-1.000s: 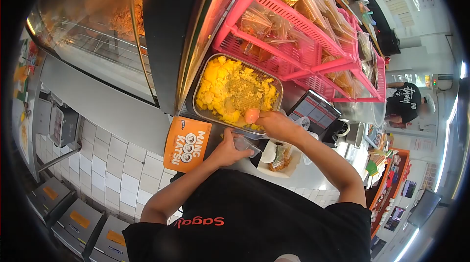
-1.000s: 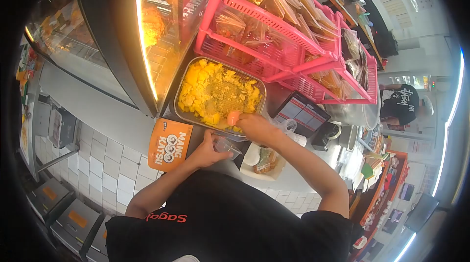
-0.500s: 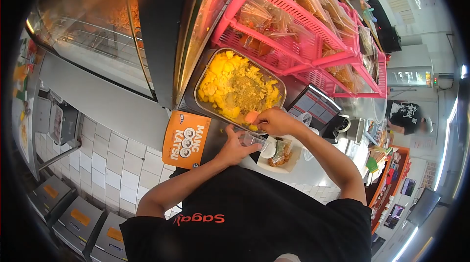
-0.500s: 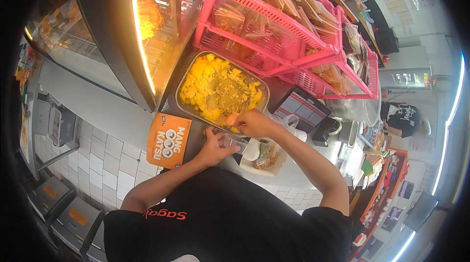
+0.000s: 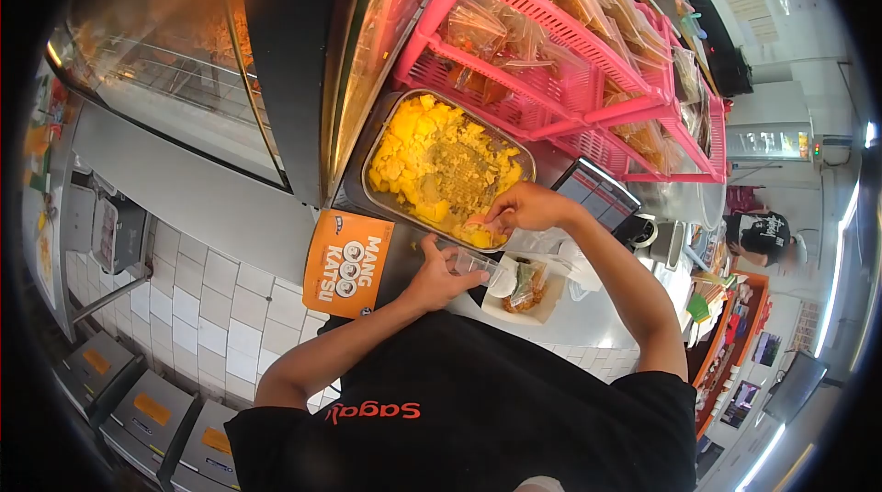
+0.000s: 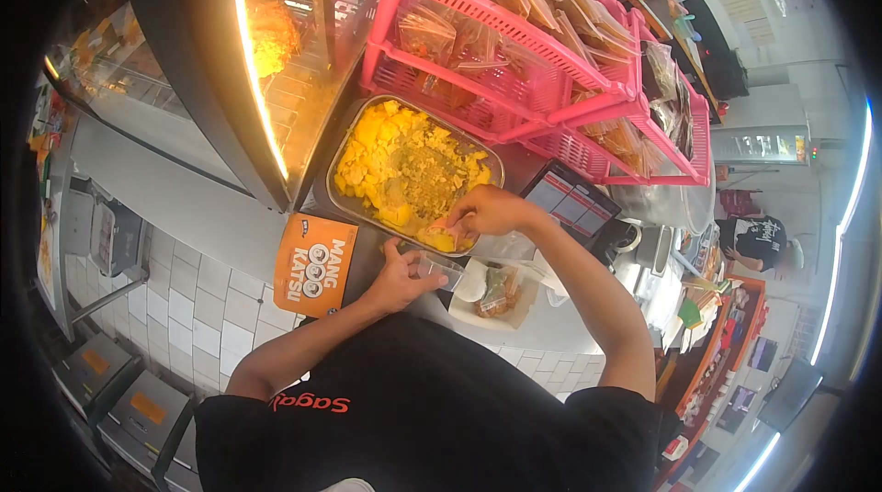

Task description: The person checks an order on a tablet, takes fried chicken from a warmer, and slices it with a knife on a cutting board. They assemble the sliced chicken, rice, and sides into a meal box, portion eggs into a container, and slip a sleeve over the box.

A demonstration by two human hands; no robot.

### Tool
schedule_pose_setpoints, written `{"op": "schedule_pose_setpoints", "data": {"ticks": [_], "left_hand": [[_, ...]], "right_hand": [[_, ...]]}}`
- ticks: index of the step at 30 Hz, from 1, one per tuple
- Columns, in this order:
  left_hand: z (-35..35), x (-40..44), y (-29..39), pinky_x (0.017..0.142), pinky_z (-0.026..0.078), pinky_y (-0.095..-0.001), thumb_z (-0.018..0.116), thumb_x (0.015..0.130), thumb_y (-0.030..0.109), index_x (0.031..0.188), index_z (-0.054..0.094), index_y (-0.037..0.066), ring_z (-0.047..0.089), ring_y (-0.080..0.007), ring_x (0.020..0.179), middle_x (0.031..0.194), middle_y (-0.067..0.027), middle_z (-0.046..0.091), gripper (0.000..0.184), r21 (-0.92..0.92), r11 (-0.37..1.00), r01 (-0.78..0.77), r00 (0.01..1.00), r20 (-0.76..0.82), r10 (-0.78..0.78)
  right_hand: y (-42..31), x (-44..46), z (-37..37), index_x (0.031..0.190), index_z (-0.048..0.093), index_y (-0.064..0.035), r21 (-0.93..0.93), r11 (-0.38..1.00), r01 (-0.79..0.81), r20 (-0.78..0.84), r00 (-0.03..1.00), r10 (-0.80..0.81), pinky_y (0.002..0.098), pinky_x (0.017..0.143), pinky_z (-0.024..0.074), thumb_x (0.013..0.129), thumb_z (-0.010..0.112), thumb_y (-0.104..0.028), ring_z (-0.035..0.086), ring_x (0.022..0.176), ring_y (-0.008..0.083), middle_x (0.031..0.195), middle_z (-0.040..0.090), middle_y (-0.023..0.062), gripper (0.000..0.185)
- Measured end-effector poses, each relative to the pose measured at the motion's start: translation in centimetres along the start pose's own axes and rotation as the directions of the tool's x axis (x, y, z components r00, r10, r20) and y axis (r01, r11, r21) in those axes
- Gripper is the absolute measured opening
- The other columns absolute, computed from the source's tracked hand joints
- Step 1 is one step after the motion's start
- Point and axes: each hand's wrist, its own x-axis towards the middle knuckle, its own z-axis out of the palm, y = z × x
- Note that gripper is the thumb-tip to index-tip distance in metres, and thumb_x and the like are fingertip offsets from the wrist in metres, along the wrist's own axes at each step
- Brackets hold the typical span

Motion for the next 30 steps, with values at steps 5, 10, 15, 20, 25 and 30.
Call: {"op": "schedule_pose_setpoints", "data": {"ticks": [5,10,15,20,25,30], "left_hand": [[-1.7,-0.1,-0.3,0.090,0.051,-0.0339,0.085,0.074,0.030,0.142,-0.003,-0.010,0.059,-0.0258,0.109,0.133,-0.0283,0.046,0.118,0.136,0.990,0.036,0.998,0.052,-0.043],[-3.1,-1.6,1.3,0.093,0.050,-0.0362,0.086,0.073,0.020,0.142,0.008,-0.003,0.058,-0.0251,0.110,0.129,-0.0244,0.051,0.107,0.237,0.970,0.051,0.990,0.115,-0.081],[-2.9,-2.2,3.5,0.094,0.051,-0.0375,0.086,0.071,0.010,0.140,0.018,0.002,0.054,-0.0251,0.116,0.129,-0.0187,0.051,0.097,0.230,0.965,-0.129,0.981,0.172,0.090],[-2.6,-2.0,6.3,0.096,0.050,-0.0416,0.080,0.072,0.000,0.143,0.017,0.009,0.045,-0.0278,0.127,0.138,-0.0173,0.039,0.095,0.144,0.940,-0.309,0.949,0.106,0.296],[-1.8,-1.7,8.0,0.101,0.047,-0.0434,0.075,0.072,-0.005,0.147,0.012,0.011,0.041,-0.0278,0.130,0.139,-0.0155,0.037,0.099,0.045,0.892,-0.450,0.890,0.110,0.443],[0.2,-2.3,9.7,0.107,0.041,-0.0426,0.074,0.073,-0.006,0.149,0.011,0.008,0.039,-0.0257,0.132,0.139,-0.0135,0.037,0.099,-0.065,0.826,-0.560,0.817,0.119,0.564]], "right_hand": [[1.8,-0.2,-1.7,0.107,0.069,0.0020,0.252,0.968,-0.002,-0.044,0.999,0.013,0.0267,0.077,0.0555,0.089,0.068,-0.015,0.069,0.086,0.0137,0.093,0.072,0.0094,0.025],[1.8,-2.7,-2.8,0.109,0.066,0.0019,0.508,0.846,0.160,-0.257,0.966,-0.028,0.0248,0.080,0.0542,0.090,0.069,-0.017,0.068,0.086,0.0127,0.096,0.071,0.0069,0.027],[3.1,-4.1,-2.3,0.108,0.066,0.0013,0.604,0.760,0.239,-0.353,0.936,-0.014,0.0239,0.079,0.0531,0.091,0.068,-0.016,0.067,0.084,0.0114,0.094,0.070,0.0064,0.024],[-0.7,-7.3,-0.8,0.106,0.067,0.0031,0.555,0.760,0.339,-0.470,0.881,-0.050,0.0239,0.078,0.0526,0.091,0.066,-0.013,0.066,0.083,0.0114,0.092,0.070,0.0068,0.022],[-7.1,-11.5,3.4,0.106,0.069,-0.0005,0.033,0.882,0.470,-0.720,0.623,-0.305,0.0263,0.076,0.0527,0.089,0.068,-0.009,0.066,0.083,0.0135,0.089,0.070,0.0064,0.020],[-8.5,-11.4,9.1,0.105,0.070,-0.0024,-0.663,0.701,0.264,-0.602,0.368,-0.708,0.0324,0.072,0.0556,0.077,0.066,0.004,0.067,0.086,0.0240,0.096,0.068,0.0113,0.029]]}}
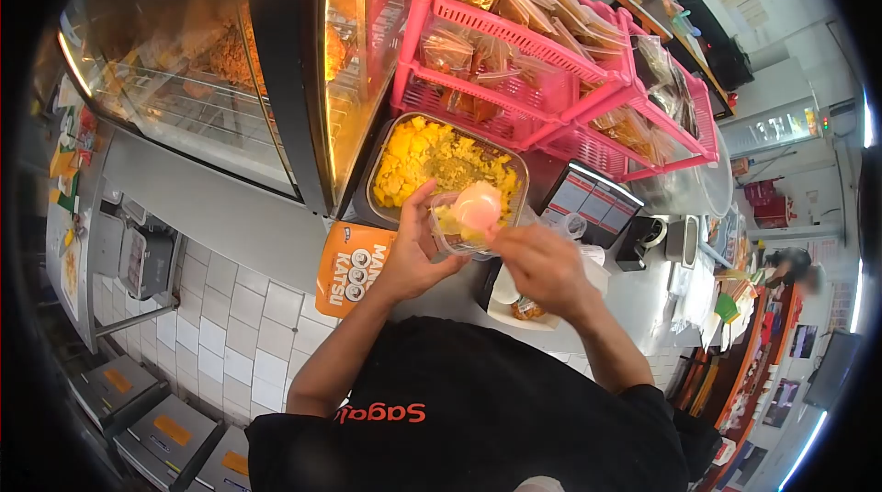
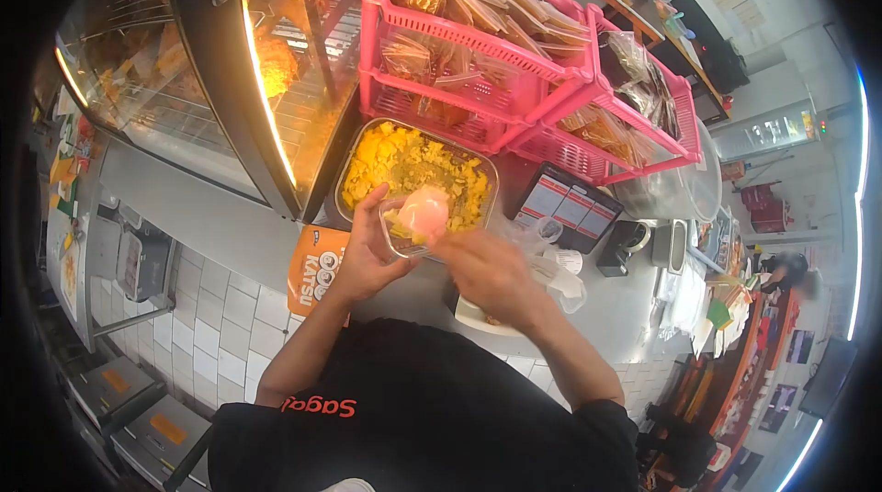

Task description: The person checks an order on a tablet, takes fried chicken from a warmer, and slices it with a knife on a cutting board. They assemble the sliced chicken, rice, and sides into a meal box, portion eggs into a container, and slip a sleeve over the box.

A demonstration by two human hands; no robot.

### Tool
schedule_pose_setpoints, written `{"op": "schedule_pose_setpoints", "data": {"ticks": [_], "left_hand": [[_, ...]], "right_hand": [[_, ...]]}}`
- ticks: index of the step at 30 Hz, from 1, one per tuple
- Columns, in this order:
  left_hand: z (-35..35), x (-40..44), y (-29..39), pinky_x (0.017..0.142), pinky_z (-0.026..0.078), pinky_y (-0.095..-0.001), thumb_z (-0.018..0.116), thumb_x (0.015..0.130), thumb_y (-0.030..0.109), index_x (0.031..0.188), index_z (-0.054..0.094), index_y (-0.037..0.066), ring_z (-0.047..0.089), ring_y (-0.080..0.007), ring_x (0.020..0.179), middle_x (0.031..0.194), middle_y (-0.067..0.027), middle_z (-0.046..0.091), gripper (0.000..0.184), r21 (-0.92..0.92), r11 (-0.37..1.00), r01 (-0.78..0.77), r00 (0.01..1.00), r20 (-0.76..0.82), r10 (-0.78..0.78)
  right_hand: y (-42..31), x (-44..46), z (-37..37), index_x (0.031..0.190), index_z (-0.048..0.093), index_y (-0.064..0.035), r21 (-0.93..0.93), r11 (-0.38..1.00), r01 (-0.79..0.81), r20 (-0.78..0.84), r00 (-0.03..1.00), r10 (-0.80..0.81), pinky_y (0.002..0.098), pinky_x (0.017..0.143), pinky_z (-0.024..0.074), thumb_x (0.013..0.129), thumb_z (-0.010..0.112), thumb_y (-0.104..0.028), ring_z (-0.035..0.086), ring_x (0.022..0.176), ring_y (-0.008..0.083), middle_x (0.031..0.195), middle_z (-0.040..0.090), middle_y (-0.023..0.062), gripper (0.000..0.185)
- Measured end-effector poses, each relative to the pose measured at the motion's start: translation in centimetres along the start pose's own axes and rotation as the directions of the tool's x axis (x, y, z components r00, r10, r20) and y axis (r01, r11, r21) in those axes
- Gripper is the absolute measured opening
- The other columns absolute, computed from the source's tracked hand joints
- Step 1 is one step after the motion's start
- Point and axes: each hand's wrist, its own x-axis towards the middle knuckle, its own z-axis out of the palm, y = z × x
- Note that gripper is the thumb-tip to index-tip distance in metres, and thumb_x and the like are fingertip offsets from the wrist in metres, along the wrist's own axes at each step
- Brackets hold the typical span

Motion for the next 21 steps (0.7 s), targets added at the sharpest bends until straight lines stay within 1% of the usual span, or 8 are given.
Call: {"op": "schedule_pose_setpoints", "data": {"ticks": [2,3,5,8,12,14,17,21], "left_hand": [[0.3,0.0,0.2,0.110,0.037,-0.0404,0.072,0.074,-0.007,0.148,0.017,0.006,0.040,-0.0234,0.133,0.140,-0.0129,0.038,0.093,0.050,0.996,-0.077,0.997,0.020,0.076],[0.4,-0.1,0.3,0.110,0.037,-0.0404,0.072,0.074,-0.007,0.148,0.017,0.006,0.040,-0.0234,0.133,0.140,-0.0129,0.038,0.093,0.053,0.995,-0.081,0.997,0.021,0.080],[0.7,-0.4,0.6,0.112,0.033,-0.0391,0.072,0.076,-0.007,0.146,0.023,0.004,0.038,-0.0234,0.134,0.142,-0.0138,0.038,0.086,-0.018,0.999,-0.044,0.998,0.046,0.045],[0.9,-0.4,1.1,0.109,0.036,-0.0377,0.071,0.076,-0.008,0.145,0.026,0.004,0.042,-0.0210,0.132,0.142,-0.0115,0.040,0.083,0.071,0.992,-0.109,0.990,0.103,0.101],[1.3,-0.9,1.1,0.109,0.037,-0.0373,0.071,0.075,-0.008,0.143,0.028,0.003,0.042,-0.0206,0.132,0.140,-0.0106,0.042,0.081,0.050,0.993,-0.104,0.991,0.088,0.099],[1.4,-1.4,1.0,0.109,0.037,-0.0376,0.072,0.074,-0.008,0.143,0.028,0.003,0.042,-0.0205,0.132,0.139,-0.0105,0.043,0.082,0.055,0.995,-0.087,0.995,0.046,0.084],[1.5,-1.6,1.0,0.109,0.037,-0.0378,0.072,0.073,-0.008,0.143,0.027,0.003,0.042,-0.0210,0.132,0.138,-0.0106,0.043,0.084,0.044,0.992,-0.119,0.992,0.057,0.116],[2.0,-1.9,1.5,0.110,0.036,-0.0385,0.072,0.073,-0.008,0.144,0.026,0.004,0.041,-0.0217,0.132,0.139,-0.0111,0.042,0.085,0.007,0.992,-0.130,0.990,0.058,0.129]], "right_hand": [[-0.7,-0.8,0.6,0.103,0.069,-0.0010,-0.042,0.987,0.158,-0.054,0.986,-0.160,0.0348,0.073,0.0568,0.068,0.065,0.006,0.068,0.089,0.0257,0.099,0.069,0.0117,0.036],[-0.9,-1.1,0.7,0.103,0.069,-0.0010,-0.043,0.986,0.162,-0.057,0.985,-0.165,0.0348,0.073,0.0568,0.068,0.065,0.006,0.068,0.089,0.0257,0.099,0.069,0.0117,0.036],[-1.2,-1.6,0.8,0.102,0.070,0.0006,-0.081,0.978,0.190,-0.172,0.964,-0.201,0.0338,0.076,0.0572,0.066,0.066,0.006,0.069,0.091,0.0241,0.101,0.069,0.0121,0.037],[-1.4,-2.1,0.5,0.100,0.070,0.0012,-0.121,0.973,0.198,-0.249,0.943,-0.222,0.0324,0.075,0.0575,0.068,0.067,0.007,0.069,0.090,0.0246,0.103,0.069,0.0135,0.033],[-1.8,-1.9,-0.6,0.098,0.071,0.0004,-0.087,0.982,0.168,-0.280,0.942,-0.186,0.0316,0.073,0.0577,0.071,0.067,0.008,0.070,0.086,0.0246,0.101,0.070,0.0129,0.028],[-2.3,-1.8,-1.5,0.096,0.072,-0.0012,-0.018,0.997,0.075,-0.341,0.937,-0.077,0.0314,0.072,0.0574,0.074,0.068,0.007,0.070,0.085,0.0235,0.100,0.071,0.0116,0.024],[-2.7,-1.7,-1.2,0.094,0.073,-0.0028,-0.031,0.992,0.119,-0.261,0.958,-0.123,0.0311,0.070,0.0569,0.072,0.069,0.008,0.070,0.083,0.0225,0.098,0.072,0.0101,0.024],[-3.4,-1.8,-1.7,0.090,0.072,-0.0027,-0.063,0.989,0.137,-0.312,0.938,-0.150,0.0289,0.069,0.0576,0.073,0.070,0.009,0.071,0.079,0.0220,0.093,0.072,0.0113,0.021]]}}
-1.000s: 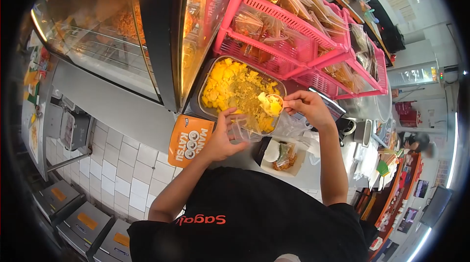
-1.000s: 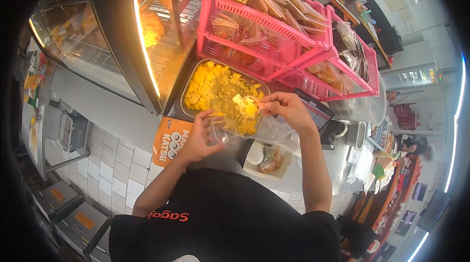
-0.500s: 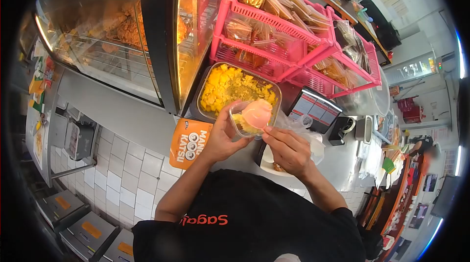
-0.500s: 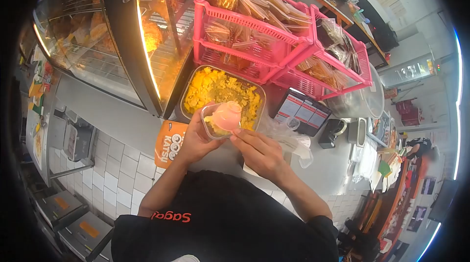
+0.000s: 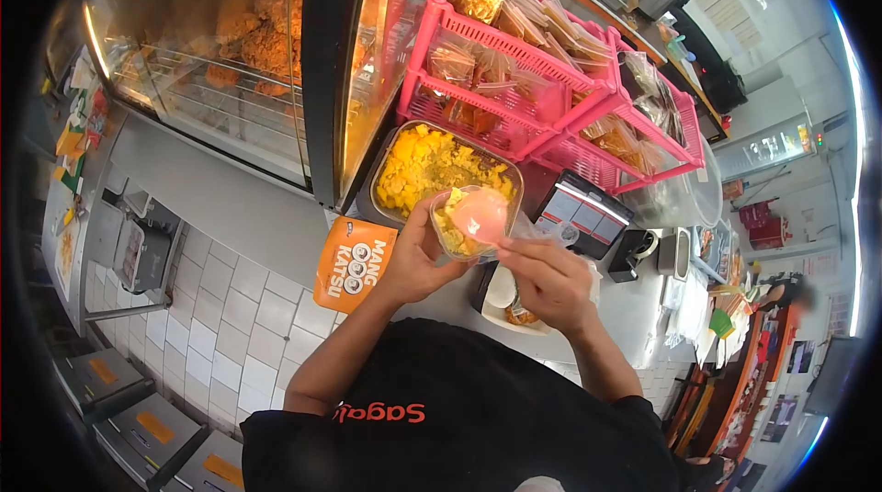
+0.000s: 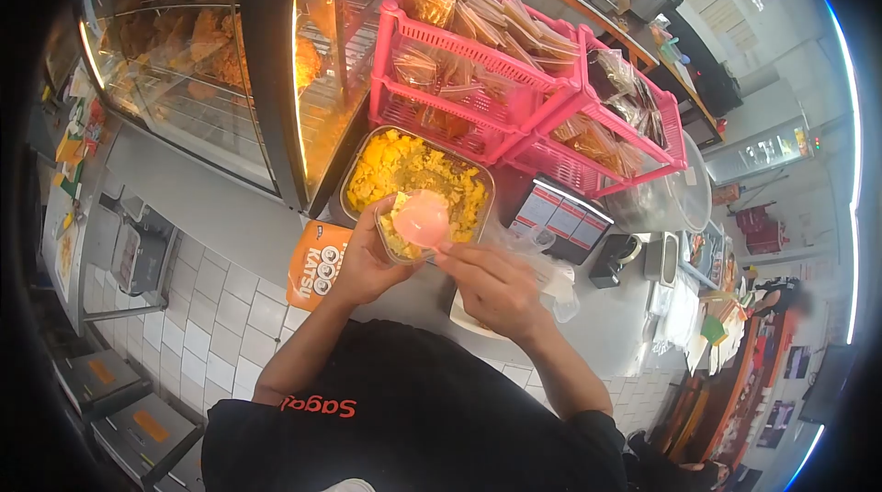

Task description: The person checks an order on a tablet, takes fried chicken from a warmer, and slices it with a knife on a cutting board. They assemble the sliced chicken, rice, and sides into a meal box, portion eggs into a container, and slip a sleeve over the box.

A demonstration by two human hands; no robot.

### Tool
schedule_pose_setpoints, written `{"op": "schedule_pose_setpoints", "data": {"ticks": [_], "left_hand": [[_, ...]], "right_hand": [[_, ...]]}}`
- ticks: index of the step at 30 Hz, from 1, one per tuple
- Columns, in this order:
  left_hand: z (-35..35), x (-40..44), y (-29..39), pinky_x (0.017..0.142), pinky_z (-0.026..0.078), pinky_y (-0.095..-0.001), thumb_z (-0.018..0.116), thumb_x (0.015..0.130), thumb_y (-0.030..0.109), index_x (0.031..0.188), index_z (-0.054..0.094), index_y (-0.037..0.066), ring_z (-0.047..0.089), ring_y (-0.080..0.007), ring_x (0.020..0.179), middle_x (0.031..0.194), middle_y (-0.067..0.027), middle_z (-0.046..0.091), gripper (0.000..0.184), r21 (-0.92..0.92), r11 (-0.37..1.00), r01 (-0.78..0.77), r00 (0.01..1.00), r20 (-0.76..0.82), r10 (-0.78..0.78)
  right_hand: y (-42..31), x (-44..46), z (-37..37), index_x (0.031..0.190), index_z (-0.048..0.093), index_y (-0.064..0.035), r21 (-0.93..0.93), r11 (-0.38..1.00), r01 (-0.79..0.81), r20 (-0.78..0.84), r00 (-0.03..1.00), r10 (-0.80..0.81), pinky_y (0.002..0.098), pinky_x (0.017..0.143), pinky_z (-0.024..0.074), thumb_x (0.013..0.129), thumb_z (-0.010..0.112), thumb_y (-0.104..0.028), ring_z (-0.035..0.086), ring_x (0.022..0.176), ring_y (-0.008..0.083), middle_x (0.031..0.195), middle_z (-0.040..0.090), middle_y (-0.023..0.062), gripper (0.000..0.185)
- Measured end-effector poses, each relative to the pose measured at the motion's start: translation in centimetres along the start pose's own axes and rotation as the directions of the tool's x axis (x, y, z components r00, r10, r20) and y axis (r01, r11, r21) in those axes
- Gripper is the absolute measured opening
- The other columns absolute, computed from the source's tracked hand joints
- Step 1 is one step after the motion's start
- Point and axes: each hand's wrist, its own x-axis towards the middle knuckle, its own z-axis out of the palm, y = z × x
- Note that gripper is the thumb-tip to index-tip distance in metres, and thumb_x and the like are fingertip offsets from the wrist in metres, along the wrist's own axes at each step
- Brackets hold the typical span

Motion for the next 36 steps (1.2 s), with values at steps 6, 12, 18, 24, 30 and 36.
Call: {"op": "schedule_pose_setpoints", "data": {"ticks": [6,12,18,24,30,36], "left_hand": [[0.2,0.0,1.0,0.111,0.035,-0.0394,0.072,0.073,-0.008,0.145,0.026,0.006,0.039,-0.0224,0.134,0.141,-0.0119,0.039,0.087,0.078,0.996,-0.048,0.999,0.006,0.048],[0.4,0.1,1.2,0.112,0.033,-0.0396,0.072,0.073,-0.007,0.144,0.027,0.006,0.038,-0.0228,0.134,0.143,-0.0121,0.038,0.085,0.114,0.988,-0.100,0.994,0.043,0.096],[0.8,0.3,2.0,0.113,0.032,-0.0397,0.073,0.075,-0.005,0.142,0.029,0.004,0.038,-0.0229,0.134,0.142,-0.0123,0.039,0.081,0.094,0.990,-0.102,0.995,-0.009,0.103],[1.3,0.7,2.0,0.109,0.040,-0.0383,0.073,0.078,-0.005,0.140,0.029,0.003,0.042,-0.0227,0.132,0.141,-0.0133,0.040,0.077,0.130,0.988,-0.079,0.996,-0.037,0.085],[0.7,0.6,1.5,0.108,0.042,-0.0375,0.073,0.078,-0.005,0.139,0.028,0.003,0.044,-0.0223,0.131,0.141,-0.0136,0.040,0.076,0.123,0.992,-0.041,0.998,-0.051,0.048],[0.8,0.7,2.0,0.111,0.035,-0.0384,0.073,0.073,-0.007,0.138,0.032,0.001,0.041,-0.0222,0.131,0.138,-0.0127,0.041,0.077,0.086,0.996,0.007,0.997,-0.079,0.000]], "right_hand": [[-0.2,-0.4,0.1,0.092,0.073,-0.0027,0.014,0.997,0.079,-0.070,0.995,-0.078,0.0309,0.070,0.0568,0.071,0.069,0.007,0.070,0.083,0.0219,0.097,0.072,0.0099,0.024],[-0.3,0.0,0.3,0.093,0.072,-0.0018,0.003,0.995,0.099,-0.020,0.995,-0.099,0.0312,0.072,0.0570,0.072,0.068,0.008,0.070,0.083,0.0226,0.097,0.072,0.0109,0.023],[-0.1,-0.7,0.6,0.096,0.070,-0.0011,0.019,1.000,-0.008,-0.063,0.998,0.009,0.0301,0.073,0.0568,0.081,0.066,0.006,0.070,0.084,0.0224,0.098,0.071,0.0128,0.017],[1.0,-1.2,2.1,0.108,0.064,0.0032,0.668,0.492,-0.558,0.085,0.714,0.695,0.0290,0.078,0.0572,0.093,0.063,-0.005,0.068,0.087,0.0149,0.098,0.070,0.0120,0.017],[1.7,-2.0,2.2,0.109,0.062,0.0040,0.750,0.360,-0.554,0.155,0.678,0.718,0.0285,0.077,0.0571,0.094,0.062,-0.004,0.068,0.086,0.0161,0.100,0.069,0.0127,0.017],[0.2,-0.7,0.5,0.100,0.065,0.0016,0.740,0.476,-0.475,0.120,0.790,0.602,0.0276,0.077,0.0560,0.089,0.067,-0.001,0.066,0.085,0.0135,0.091,0.067,0.0083,0.011]]}}
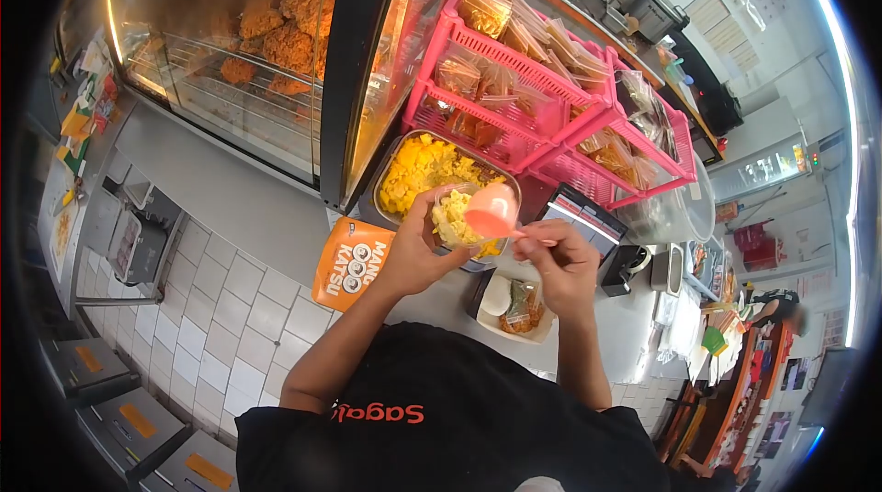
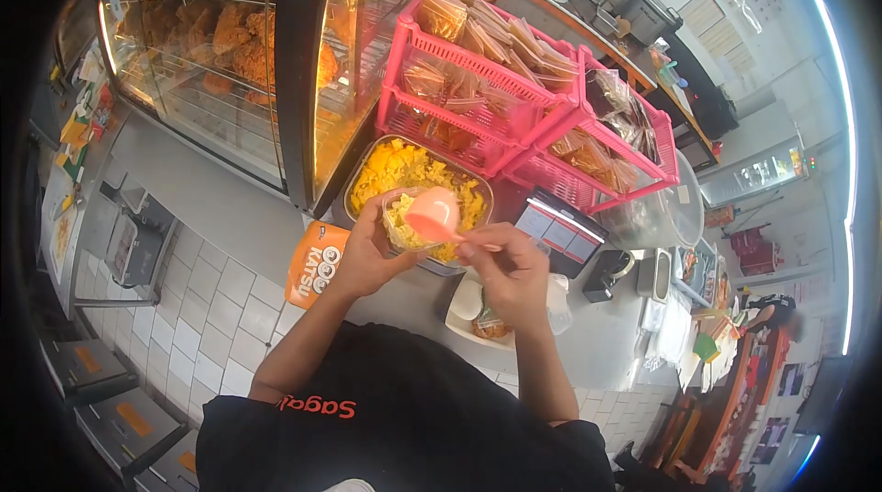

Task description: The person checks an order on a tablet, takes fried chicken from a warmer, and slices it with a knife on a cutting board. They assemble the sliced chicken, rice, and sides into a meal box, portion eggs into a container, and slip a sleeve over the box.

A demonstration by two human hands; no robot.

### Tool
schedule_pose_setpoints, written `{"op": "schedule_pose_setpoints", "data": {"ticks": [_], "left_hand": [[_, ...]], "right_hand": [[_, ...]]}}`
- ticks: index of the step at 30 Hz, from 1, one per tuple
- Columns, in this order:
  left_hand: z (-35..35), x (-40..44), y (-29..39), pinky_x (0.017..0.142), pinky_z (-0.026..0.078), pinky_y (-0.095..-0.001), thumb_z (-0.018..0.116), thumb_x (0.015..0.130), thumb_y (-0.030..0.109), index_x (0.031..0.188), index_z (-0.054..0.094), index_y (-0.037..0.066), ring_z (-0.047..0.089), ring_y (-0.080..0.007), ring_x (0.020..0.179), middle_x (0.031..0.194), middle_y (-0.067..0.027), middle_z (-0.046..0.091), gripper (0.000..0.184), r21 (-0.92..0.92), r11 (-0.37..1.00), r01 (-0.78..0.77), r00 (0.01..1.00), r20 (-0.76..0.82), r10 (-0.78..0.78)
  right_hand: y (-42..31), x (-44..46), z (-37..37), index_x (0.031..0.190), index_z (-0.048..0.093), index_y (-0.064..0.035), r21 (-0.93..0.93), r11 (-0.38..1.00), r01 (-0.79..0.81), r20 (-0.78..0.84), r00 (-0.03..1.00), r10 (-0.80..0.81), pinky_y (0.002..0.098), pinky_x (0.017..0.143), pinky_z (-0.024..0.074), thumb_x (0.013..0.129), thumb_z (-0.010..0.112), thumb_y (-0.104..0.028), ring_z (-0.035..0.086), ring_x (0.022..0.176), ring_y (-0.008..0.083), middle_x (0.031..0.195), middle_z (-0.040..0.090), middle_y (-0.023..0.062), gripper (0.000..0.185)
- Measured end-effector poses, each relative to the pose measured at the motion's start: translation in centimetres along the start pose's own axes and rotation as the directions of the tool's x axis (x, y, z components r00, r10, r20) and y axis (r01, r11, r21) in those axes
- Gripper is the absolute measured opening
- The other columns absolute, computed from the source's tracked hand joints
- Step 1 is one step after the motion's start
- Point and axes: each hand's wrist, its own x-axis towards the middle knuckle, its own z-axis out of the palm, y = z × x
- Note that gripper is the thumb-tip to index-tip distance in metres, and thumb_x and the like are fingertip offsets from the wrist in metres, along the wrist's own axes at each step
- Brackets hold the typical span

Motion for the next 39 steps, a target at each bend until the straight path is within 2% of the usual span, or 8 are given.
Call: {"op": "schedule_pose_setpoints", "data": {"ticks": [3,10,14,16,22,27,33,39], "left_hand": [[-0.4,-0.3,0.0,0.112,0.035,-0.0383,0.073,0.072,-0.007,0.138,0.031,0.002,0.041,-0.0222,0.132,0.139,-0.0127,0.040,0.079,0.027,1.000,-0.009,0.998,0.062,0.007],[-1.3,-0.7,-1.8,0.109,0.037,-0.0376,0.072,0.072,-0.006,0.139,0.028,0.005,0.042,-0.0208,0.130,0.138,-0.0119,0.040,0.082,0.029,0.997,-0.074,0.997,0.026,0.073],[-1.3,-1.3,-1.5,0.106,0.039,-0.0370,0.071,0.073,-0.003,0.137,0.029,0.004,0.044,-0.0206,0.126,0.134,-0.0110,0.041,0.077,0.202,0.973,-0.112,0.992,-0.026,0.120],[-1.9,-1.7,-1.5,0.105,0.040,-0.0370,0.068,0.073,-0.001,0.135,0.032,0.003,0.046,-0.0217,0.124,0.134,-0.0130,0.043,0.072,0.315,0.941,-0.123,0.990,-0.033,0.140],[-2.8,-2.7,-3.1,0.106,0.041,-0.0393,0.075,0.070,0.006,0.139,0.031,0.004,0.047,-0.0241,0.125,0.135,-0.0127,0.043,0.082,0.051,0.998,0.035,0.999,-0.012,-0.034],[-1.4,-4.2,-5.0,0.105,0.042,-0.0399,0.081,0.068,0.013,0.140,0.032,0.004,0.049,-0.0252,0.125,0.135,-0.0127,0.044,0.087,-0.043,0.979,0.200,0.976,0.097,-0.195],[5.2,-5.5,-8.3,0.104,0.045,-0.0389,0.086,0.065,0.017,0.140,0.034,0.001,0.053,-0.0256,0.122,0.133,-0.0140,0.050,0.093,0.013,0.977,0.212,0.954,0.215,-0.209],[15.4,-8.8,-13.1,0.104,0.044,-0.0367,0.084,0.067,0.012,0.141,0.035,0.001,0.052,-0.0227,0.122,0.133,-0.0140,0.050,0.090,-0.001,0.971,0.238,0.946,0.225,-0.231]], "right_hand": [[0.0,0.3,0.3,0.097,0.066,0.0019,-0.342,0.936,0.082,0.139,0.990,-0.036,0.0258,0.074,0.0538,0.088,0.065,0.004,0.065,0.084,0.0131,0.093,0.066,0.0094,0.009],[0.8,0.6,-0.2,0.098,0.068,-0.0004,-0.171,0.944,0.282,-0.054,0.954,-0.295,0.0243,0.075,0.0532,0.085,0.069,0.003,0.066,0.084,0.0121,0.093,0.068,0.0099,0.013],[2.7,1.4,-0.7,0.095,0.071,-0.0017,-0.627,0.734,0.261,0.072,0.958,-0.279,0.0319,0.080,0.0536,0.081,0.072,-0.002,0.068,0.089,0.0251,0.103,0.069,0.0163,0.014],[4.9,0.6,-1.9,0.102,0.070,-0.0030,-0.766,0.460,0.450,0.379,0.893,-0.244,0.0323,0.082,0.0535,0.083,0.072,-0.007,0.069,0.094,0.0232,0.102,0.071,0.0131,0.020],[1.1,-4.2,-6.1,0.101,0.070,-0.0035,-0.680,0.732,0.028,-0.132,0.978,-0.161,0.0322,0.082,0.0529,0.083,0.070,-0.006,0.070,0.089,0.0201,0.093,0.073,0.0086,0.018],[0.4,-10.6,-19.0,0.102,0.070,-0.0022,-0.561,0.685,-0.465,-0.689,0.721,-0.075,0.0302,0.073,0.0541,0.084,0.073,-0.015,0.070,0.081,0.0187,0.092,0.072,0.0100,0.023],[20.5,-19.8,-32.2,0.144,0.039,-0.0091,-0.841,0.313,-0.442,-0.365,0.889,0.276,0.0442,0.107,0.0370,0.067,0.083,-0.040,0.040,0.132,0.0374,0.143,0.042,0.0221,0.094],[19.1,-18.4,-32.6,0.139,0.042,-0.0067,-0.851,0.337,-0.403,-0.301,0.900,0.316,0.0450,0.099,0.0427,0.063,0.082,-0.038,0.048,0.121,0.0356,0.128,0.050,0.0192,0.091]]}}
